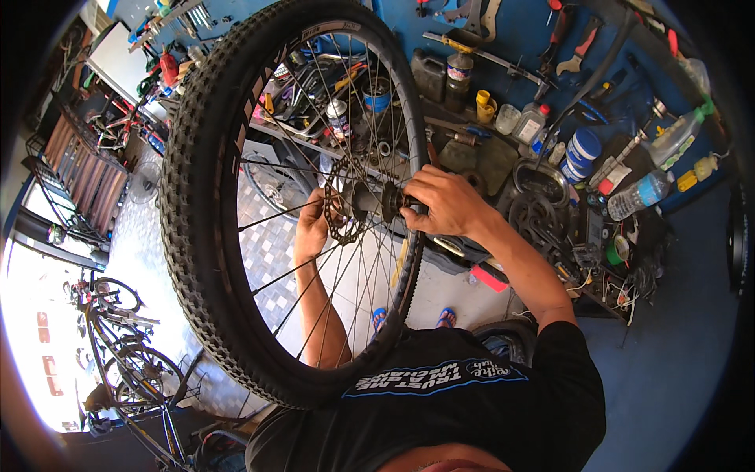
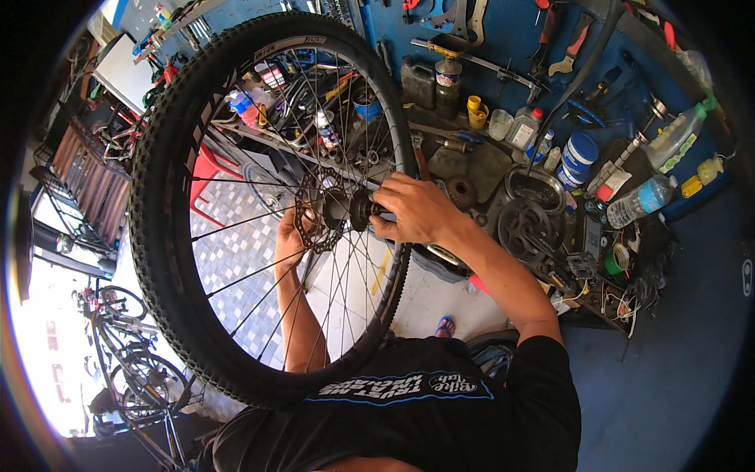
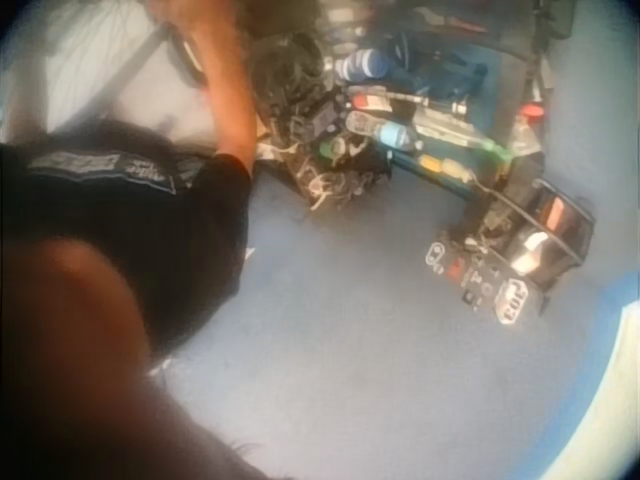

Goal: The person removes a bicycle wheel from a stand, retrieves a wrench from the wall, and uses it to loosen the axle nut on the wheel hub. They then use a screwdriver to adjust the hub internals while holding the wheel.

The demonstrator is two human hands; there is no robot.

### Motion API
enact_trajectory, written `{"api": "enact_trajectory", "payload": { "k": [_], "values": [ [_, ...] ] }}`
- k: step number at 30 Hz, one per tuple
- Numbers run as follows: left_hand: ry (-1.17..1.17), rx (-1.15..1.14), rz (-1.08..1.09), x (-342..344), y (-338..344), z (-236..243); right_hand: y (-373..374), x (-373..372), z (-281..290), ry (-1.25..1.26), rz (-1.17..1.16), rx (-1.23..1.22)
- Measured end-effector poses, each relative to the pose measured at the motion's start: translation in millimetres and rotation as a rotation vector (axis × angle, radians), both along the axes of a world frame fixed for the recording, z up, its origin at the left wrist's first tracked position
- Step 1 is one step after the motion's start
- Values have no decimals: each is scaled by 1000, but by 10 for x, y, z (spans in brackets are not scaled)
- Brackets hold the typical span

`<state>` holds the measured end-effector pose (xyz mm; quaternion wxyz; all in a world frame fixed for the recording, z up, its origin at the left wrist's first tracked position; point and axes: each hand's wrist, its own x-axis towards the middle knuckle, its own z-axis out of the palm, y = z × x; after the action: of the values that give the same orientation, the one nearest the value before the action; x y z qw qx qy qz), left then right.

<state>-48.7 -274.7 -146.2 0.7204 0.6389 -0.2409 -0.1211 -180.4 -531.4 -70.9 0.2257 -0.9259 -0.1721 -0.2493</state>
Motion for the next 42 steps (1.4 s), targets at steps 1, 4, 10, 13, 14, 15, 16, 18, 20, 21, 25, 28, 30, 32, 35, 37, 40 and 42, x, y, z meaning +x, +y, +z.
{"api": "enact_trajectory", "payload": {
  "k": [1, 4, 10, 13, 14, 15, 16, 18, 20, 21, 25, 28, 30, 32, 35, 37, 40, 42],
  "values": [
    [0, -24, 38, -53, -21, 56, 8, -1, 0, 12, -4, -1],
    [-5, -12, -12, 13, 42, -20, 19, 24, -21, -5, 2, -2],
    [23, 37, 21, 130, 99, -261, 50, 40, 7, -26, 10, -19],
    [43, -35, 16, -11, -13, -15, 28, 11, 6, 20, -14, -15],
    [27, -87, -25, -5, 17, -32, 30, 10, 19, 39, -16, -15],
    [11, -63, -29, 7, 19, -22, 28, 10, 32, 59, -19, -16],
    [-6, -38, -32, 25, 24, -24, 29, 10, 38, 79, -21, -16],
    [-30, 26, -41, 63, 30, -40, 18, 5, 21, 65, -12, -16],
    [-74, 65, -4, 120, 114, -146, 45, 50, 23, 30, 15, -10],
    [-95, 84, 16, 148, 166, -194, 68, 68, 24, 7, 28, -3],
    [79, 102, -25, 166, 96, -189, 26, 35, -9, 6, 8, -2],
    [14, 1, -68, 29, 54, 13, 16, 14, 19, 53, -8, 1],
    [26, -26, -65, 67, 66, -18, 26, 28, 32, 65, -7, -1],
    [9, 21, -37, 60, 64, -6, 23, 25, 24, 78, -11, -11],
    [20, 82, 13, 71, 64, -111, 21, 12, 26, 79, -17, -23],
    [59, 146, -7, 131, 112, -133, 33, 5, 33, 68, -15, -13],
    [69, 42, -31, 33, 92, -25, 19, -7, 39, 72, -20, -14],
    [-28, 16, -60, 96, 75, -75, 11, -8, 34, 66, -21, -15]
  ]
}}
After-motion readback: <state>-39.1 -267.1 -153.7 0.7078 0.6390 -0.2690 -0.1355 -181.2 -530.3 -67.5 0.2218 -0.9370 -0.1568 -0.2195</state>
